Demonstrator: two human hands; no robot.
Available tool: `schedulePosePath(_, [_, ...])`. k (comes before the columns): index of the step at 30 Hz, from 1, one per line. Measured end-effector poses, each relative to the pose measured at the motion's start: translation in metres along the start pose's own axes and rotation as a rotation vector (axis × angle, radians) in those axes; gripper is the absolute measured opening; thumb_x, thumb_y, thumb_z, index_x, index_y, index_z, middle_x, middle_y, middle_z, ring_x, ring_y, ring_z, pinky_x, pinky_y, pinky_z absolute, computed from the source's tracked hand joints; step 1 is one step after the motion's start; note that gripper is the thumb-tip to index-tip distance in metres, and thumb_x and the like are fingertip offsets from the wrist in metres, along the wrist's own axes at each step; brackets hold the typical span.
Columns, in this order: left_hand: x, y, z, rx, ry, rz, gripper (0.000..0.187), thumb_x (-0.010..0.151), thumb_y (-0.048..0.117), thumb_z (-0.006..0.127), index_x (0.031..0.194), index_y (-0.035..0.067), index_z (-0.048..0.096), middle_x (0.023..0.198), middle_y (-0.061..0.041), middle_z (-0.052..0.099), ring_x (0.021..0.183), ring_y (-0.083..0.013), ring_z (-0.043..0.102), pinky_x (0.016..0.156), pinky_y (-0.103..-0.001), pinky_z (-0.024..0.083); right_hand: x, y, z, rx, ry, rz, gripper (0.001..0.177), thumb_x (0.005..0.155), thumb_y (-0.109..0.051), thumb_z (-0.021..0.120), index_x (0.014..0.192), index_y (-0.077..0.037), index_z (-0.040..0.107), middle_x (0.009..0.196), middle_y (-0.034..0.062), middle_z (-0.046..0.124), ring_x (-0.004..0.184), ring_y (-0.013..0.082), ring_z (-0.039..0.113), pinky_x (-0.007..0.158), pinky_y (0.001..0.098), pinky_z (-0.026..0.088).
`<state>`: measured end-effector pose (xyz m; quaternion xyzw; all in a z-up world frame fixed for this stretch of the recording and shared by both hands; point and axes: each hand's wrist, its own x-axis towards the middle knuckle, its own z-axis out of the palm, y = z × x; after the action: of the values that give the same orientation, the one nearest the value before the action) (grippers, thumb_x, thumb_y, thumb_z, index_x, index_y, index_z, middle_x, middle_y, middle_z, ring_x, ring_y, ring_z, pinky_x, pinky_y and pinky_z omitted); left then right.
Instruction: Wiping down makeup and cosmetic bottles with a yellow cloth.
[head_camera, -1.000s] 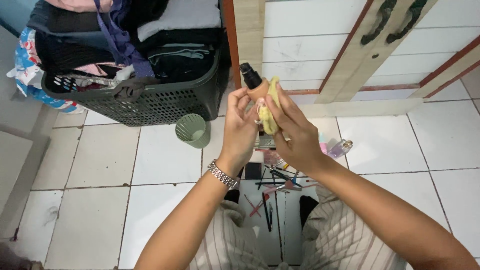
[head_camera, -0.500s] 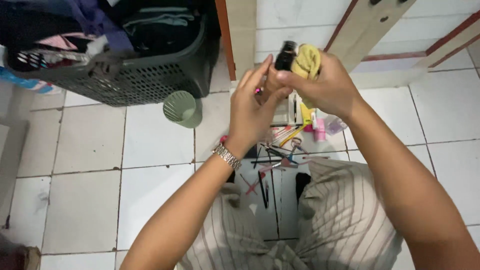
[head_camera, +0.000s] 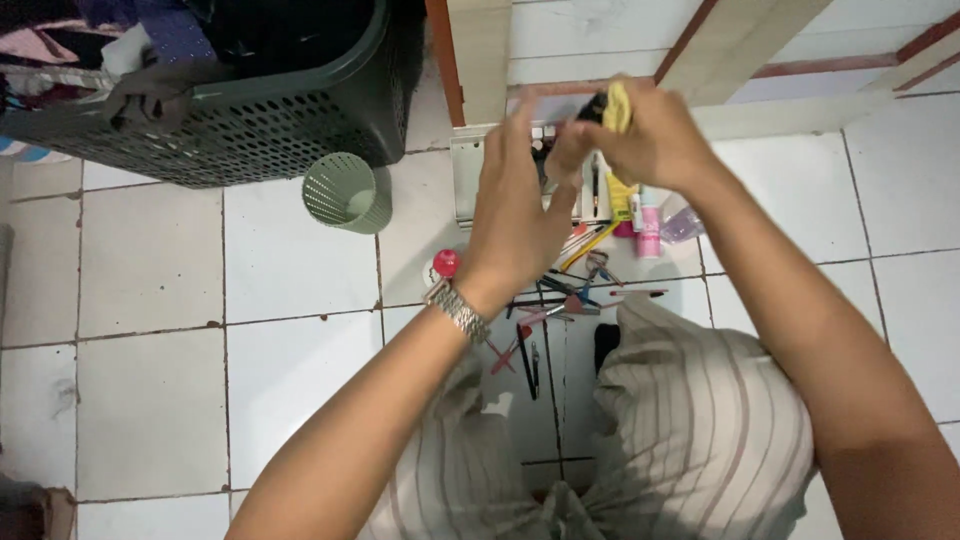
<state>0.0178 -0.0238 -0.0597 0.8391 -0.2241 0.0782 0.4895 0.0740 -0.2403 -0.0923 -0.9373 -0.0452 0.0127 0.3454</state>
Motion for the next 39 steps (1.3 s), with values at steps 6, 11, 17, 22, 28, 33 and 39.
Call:
schedulePosePath(6, [-0.008, 0.03, -0.027, -0.09, -0.19, -0.094, 0.05, 0.089, -0.002, 0.07, 0.135, 0.009, 0.054, 0.146, -0.024, 0.043, 0.133, -0.0431, 0.053, 0.105, -0.043, 0.052, 0.004, 0.079, 0.087, -0.16, 0.093, -0.011, 0.032, 0.089, -0.023, 0.078, 0.112, -0.006, 0.064, 0.09, 0.0222, 0.072, 0.087, 0.0453, 0.068, 0.071, 0.0535, 0.053])
schedulePosePath(11, [-0.004, 0.049, -0.05, -0.081, -0.238, -0.159, 0.051, 0.087, -0.005, 0.066, 0.134, 0.011, 0.056, 0.146, -0.02, 0.047, 0.128, -0.042, 0.058, 0.099, -0.045, 0.053, 0.007, 0.117, 0.123, -0.195, 0.107, 0.055, 0.03, 0.087, -0.019, 0.077, 0.113, -0.008, 0.065, 0.094, 0.0214, 0.072, 0.087, 0.0449, 0.069, 0.072, 0.0544, 0.053])
schedulePosePath(17, [0.0, 0.058, -0.075, -0.071, -0.203, -0.161, 0.038, 0.093, -0.001, 0.067, 0.128, 0.01, 0.061, 0.146, -0.019, 0.051, 0.129, -0.037, 0.06, 0.096, -0.044, 0.054, 0.025, 0.154, 0.177, -0.119, 0.152, 0.062, 0.031, 0.086, -0.019, 0.077, 0.115, -0.012, 0.068, 0.097, 0.0207, 0.073, 0.09, 0.0432, 0.07, 0.077, 0.0526, 0.055])
schedulePosePath(22, [0.001, 0.062, -0.082, -0.131, -0.199, -0.267, 0.031, 0.095, 0.002, 0.067, 0.125, 0.009, 0.064, 0.143, -0.015, 0.056, 0.122, -0.029, 0.066, 0.091, -0.037, 0.059, 0.033, 0.166, 0.208, -0.111, 0.149, 0.237, 0.033, 0.084, -0.02, 0.079, 0.115, -0.012, 0.071, 0.094, 0.0228, 0.073, 0.087, 0.0452, 0.068, 0.077, 0.0535, 0.055])
schedulePosePath(28, [0.004, 0.062, -0.081, -0.086, -0.187, -0.276, 0.031, 0.093, 0.002, 0.07, 0.123, 0.009, 0.066, 0.141, -0.014, 0.056, 0.115, -0.0254, 0.069, 0.089, -0.034, 0.059, 0.028, 0.192, 0.218, 0.089, 0.272, 0.348, 0.055, 0.08, -0.029, 0.09, 0.116, -0.001, 0.059, 0.097, 0.0245, 0.072, 0.091, 0.0396, 0.071, 0.078, 0.0468, 0.056])
schedulePosePath(33, [0.001, 0.065, -0.072, -0.13, -0.189, -0.194, 0.031, 0.097, 0.001, 0.066, 0.127, 0.01, 0.065, 0.144, -0.015, 0.055, 0.123, -0.0267, 0.068, 0.091, -0.032, 0.063, 0.016, 0.251, 0.237, 0.814, 0.112, 0.246, 0.052, 0.078, 0.003, 0.069, 0.126, -0.007, 0.052, 0.108, 0.0044, 0.065, 0.097, 0.0138, 0.065, 0.083, 0.0301, 0.056])
schedulePosePath(39, [-0.001, 0.061, -0.058, -0.061, -0.128, -0.073, 0.025, 0.101, 0.002, 0.069, 0.126, 0.008, 0.066, 0.139, -0.015, 0.059, 0.117, -0.0247, 0.071, 0.088, -0.031, 0.062, -0.011, 0.244, 0.223, 0.621, 0.344, 0.29, 0.019, 0.09, 0.0, 0.071, 0.108, -0.003, 0.065, 0.097, 0.0035, 0.071, 0.087, 0.0136, 0.065, 0.077, 0.0302, 0.054])
